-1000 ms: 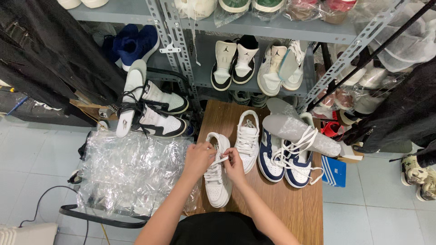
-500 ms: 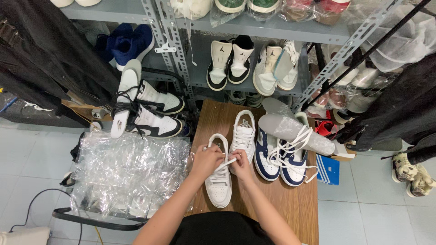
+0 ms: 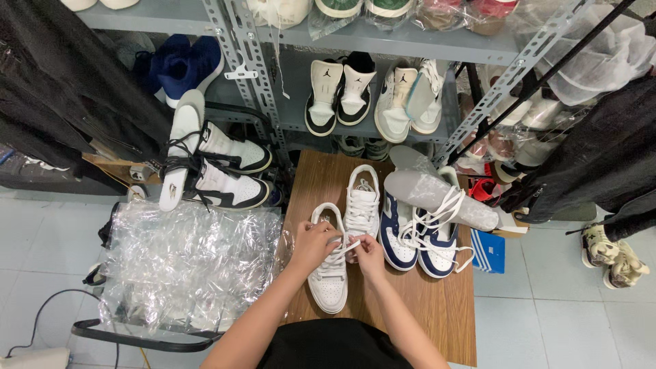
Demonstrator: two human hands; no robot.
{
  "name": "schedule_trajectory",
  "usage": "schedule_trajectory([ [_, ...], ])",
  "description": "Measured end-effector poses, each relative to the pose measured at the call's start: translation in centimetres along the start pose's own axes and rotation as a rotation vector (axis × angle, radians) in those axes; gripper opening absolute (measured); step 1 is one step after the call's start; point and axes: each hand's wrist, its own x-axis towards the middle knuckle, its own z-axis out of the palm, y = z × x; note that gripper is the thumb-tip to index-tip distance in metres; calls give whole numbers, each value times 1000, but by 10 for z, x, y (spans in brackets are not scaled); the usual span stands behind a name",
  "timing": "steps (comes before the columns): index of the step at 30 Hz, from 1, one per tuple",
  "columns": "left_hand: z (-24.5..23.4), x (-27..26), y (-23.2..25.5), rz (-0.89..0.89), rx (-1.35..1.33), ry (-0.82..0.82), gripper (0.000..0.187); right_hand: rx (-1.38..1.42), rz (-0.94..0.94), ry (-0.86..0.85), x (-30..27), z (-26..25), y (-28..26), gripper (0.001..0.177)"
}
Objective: The person laces several pairs of shoes, including a white low-top pair and a black and white high-top pair, while standing at a workbench.
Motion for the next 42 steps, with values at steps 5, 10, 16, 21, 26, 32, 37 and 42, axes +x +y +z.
schedule_trajectory([
  [5, 2, -2, 2, -35, 24, 29, 20, -48, -93, 11, -5, 19, -3, 20],
  [10, 12, 0, -1, 1, 84, 50, 11, -17, -11, 80, -16, 15, -16, 17],
  [16, 21, -2, -2, 63, 188, 53, 9, -385, -174, 113, -17, 9, -12, 18],
  [21, 28, -2, -6, 120, 271, 58, 7, -453, -404, 114, -17, 20, -9, 18],
  [26, 35, 0, -17, 133, 333, 47, 13, -424, -405, -9, -28, 22, -30, 24],
  [32, 28, 4, -18, -10, 86, -71, 12, -769, -635, -279, -27, 6, -70, 40],
  [37, 6, 7, -6, -165, -142, -53, 18, -966, -575, -349, -20, 5, -88, 37],
  [42, -42, 3, -10, -247, -138, 117, 16, -974, -549, -398, -23, 6, -101, 38],
])
